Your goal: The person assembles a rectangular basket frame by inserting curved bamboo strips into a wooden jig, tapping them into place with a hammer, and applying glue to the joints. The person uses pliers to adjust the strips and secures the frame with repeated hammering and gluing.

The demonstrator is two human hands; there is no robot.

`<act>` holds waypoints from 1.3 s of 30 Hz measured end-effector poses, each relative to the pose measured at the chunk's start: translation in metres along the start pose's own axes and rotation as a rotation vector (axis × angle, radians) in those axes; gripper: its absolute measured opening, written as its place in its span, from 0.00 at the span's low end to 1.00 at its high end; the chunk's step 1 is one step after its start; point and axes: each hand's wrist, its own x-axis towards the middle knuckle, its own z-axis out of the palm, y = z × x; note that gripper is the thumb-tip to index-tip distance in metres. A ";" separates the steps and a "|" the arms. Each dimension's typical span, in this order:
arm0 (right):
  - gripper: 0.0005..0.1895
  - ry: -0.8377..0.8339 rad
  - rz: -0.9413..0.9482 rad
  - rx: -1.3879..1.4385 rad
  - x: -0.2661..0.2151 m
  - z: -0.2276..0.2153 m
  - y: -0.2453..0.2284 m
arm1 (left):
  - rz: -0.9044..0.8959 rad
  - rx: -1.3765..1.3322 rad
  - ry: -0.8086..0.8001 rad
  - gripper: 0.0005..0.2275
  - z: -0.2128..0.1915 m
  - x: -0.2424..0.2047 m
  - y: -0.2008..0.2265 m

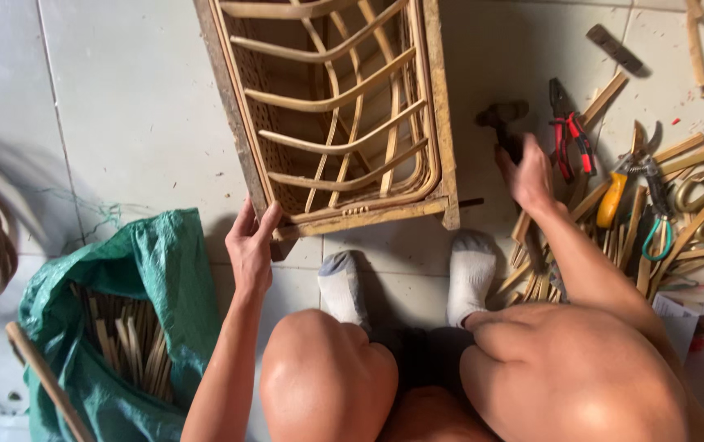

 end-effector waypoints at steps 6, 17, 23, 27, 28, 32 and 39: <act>0.12 -0.200 0.009 0.530 -0.056 -0.083 -0.076 | -0.010 -0.001 0.015 0.27 -0.004 -0.005 -0.003; 0.12 -0.262 -0.276 0.171 0.009 -0.097 -0.152 | -0.069 0.023 0.054 0.27 -0.005 0.021 0.007; 0.14 -0.148 -0.370 0.139 0.161 -0.077 -0.188 | -0.082 0.067 0.042 0.27 0.000 0.033 0.018; 0.15 -0.178 -0.367 0.172 0.206 -0.065 -0.198 | -0.122 0.102 0.036 0.28 -0.001 0.034 0.024; 0.15 -0.168 -0.368 0.185 0.212 -0.064 -0.201 | -0.135 0.107 0.039 0.28 0.000 0.036 0.024; 0.16 -0.197 -0.260 0.206 0.199 -0.066 -0.198 | -0.176 0.098 0.011 0.30 -0.002 0.037 0.030; 0.14 -0.216 -0.087 0.337 0.177 -0.065 -0.195 | -0.213 0.166 -0.038 0.31 -0.006 0.044 0.038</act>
